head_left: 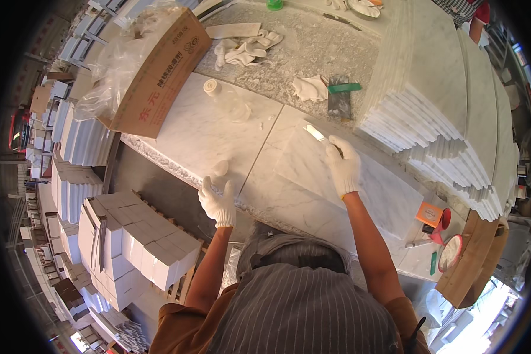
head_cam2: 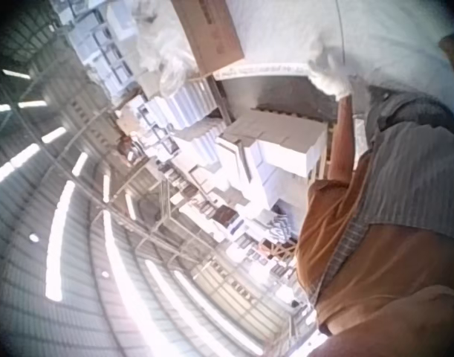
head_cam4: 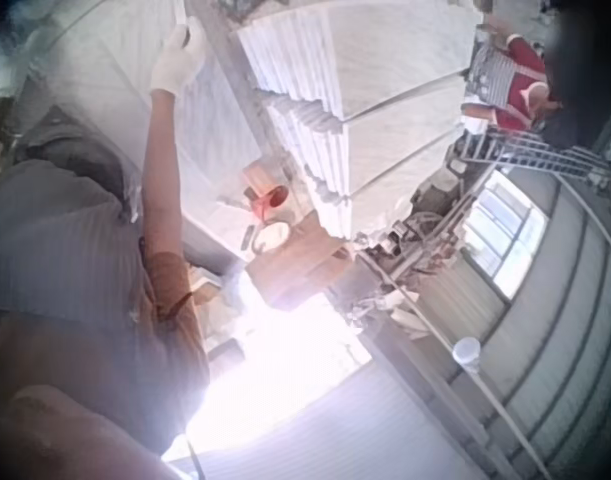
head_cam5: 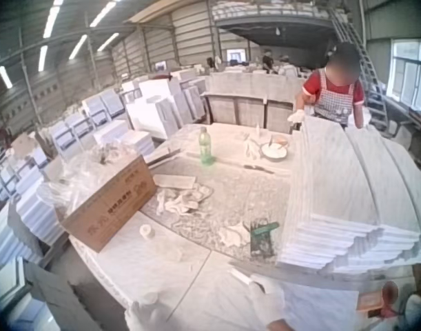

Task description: The person uses a utility knife to score and snap white rectangular tiles on a workbench. They repeatedly measure, score, and break the tiles, then stack the cut pieces. A coworker is visible in the background handling similar materials.

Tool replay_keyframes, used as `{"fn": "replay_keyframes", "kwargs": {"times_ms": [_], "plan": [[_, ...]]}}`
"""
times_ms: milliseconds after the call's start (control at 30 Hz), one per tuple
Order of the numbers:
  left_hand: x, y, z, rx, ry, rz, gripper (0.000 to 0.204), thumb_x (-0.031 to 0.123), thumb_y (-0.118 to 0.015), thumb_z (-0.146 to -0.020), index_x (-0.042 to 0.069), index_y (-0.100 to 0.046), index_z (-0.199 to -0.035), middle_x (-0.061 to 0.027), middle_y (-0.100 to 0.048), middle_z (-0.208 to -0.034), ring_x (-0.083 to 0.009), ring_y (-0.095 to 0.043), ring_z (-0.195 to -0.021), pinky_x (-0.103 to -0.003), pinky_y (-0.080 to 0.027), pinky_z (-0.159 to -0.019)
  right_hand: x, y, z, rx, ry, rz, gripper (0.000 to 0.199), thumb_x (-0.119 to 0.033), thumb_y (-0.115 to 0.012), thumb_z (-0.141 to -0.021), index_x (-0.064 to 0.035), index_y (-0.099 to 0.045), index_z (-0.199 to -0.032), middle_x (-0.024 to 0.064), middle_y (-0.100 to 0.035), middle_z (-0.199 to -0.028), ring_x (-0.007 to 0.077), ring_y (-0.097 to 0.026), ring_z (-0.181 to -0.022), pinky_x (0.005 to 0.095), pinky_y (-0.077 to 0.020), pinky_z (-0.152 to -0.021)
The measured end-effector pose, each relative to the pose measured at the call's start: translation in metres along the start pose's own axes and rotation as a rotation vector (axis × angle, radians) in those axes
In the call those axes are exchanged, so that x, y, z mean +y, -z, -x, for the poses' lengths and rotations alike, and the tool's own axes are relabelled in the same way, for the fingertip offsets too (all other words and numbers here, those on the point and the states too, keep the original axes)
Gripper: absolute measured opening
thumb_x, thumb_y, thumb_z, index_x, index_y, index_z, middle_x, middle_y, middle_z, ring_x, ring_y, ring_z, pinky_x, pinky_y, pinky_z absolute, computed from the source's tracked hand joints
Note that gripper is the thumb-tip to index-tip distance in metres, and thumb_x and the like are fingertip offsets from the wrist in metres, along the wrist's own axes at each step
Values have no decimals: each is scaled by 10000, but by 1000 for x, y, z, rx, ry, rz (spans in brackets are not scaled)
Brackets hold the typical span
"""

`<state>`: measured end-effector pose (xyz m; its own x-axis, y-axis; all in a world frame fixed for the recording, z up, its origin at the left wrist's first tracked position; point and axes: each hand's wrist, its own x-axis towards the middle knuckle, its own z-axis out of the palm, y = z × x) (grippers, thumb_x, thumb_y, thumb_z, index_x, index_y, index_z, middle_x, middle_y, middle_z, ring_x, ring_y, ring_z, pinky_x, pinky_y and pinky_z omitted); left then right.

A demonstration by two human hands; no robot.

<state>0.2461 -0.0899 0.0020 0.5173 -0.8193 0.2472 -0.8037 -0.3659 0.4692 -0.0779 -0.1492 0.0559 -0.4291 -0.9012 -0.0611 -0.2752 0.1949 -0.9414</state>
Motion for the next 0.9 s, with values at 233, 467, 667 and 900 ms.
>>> {"fn": "replay_keyframes", "kwargs": {"times_ms": [233, 467, 667, 900], "plan": [[12, -1, -4, -16, 89, 25, 648, 333, -826, -773, 112, -573, -1327, -127, -618, -1181, -327, -574, -1127, -463, -474, -954, -8, 0, 6, 89, 207, 239, 225, -157, -674, -911, -100, -732, -1120, 105, -732, -1120, 275, -693, -1027, 353, -529, -912], [14, -1, -9, -8, 107, 1, 621, 359, -808, -786, 106, -595, -1311, -129, -634, -1171, -329, -593, -1085, -469, -486, -930, -7, 6, 11, 89, 107, 33, 247, -148, -670, -940, -48, -687, -1166, 99, -727, -1083, 214, -696, -919, 305, -542, -796], [24, -4, -25, 6, 101, -6, 539, 355, -815, -767, 84, -672, -1211, -159, -665, -1123, -349, -614, -1072, -471, -513, -906, 5, 39, 17, -327, -496, -859, 281, -129, -649, -978, 2, -613, -1224, 71, -678, -1022, 109, -644, -817, 221, -516, -669], [14, -18, -32, 25, 49, 9, 425, 323, -788, -800, 87, -708, -1145, -148, -693, -1075, -335, -626, -1044, -465, -510, -900, -6, 47, 34, -296, -684, -927, 251, -103, -633, -980, -5, -602, -1209, 65, -671, -991, 111, -637, -806, 228, -535, -666]]}}
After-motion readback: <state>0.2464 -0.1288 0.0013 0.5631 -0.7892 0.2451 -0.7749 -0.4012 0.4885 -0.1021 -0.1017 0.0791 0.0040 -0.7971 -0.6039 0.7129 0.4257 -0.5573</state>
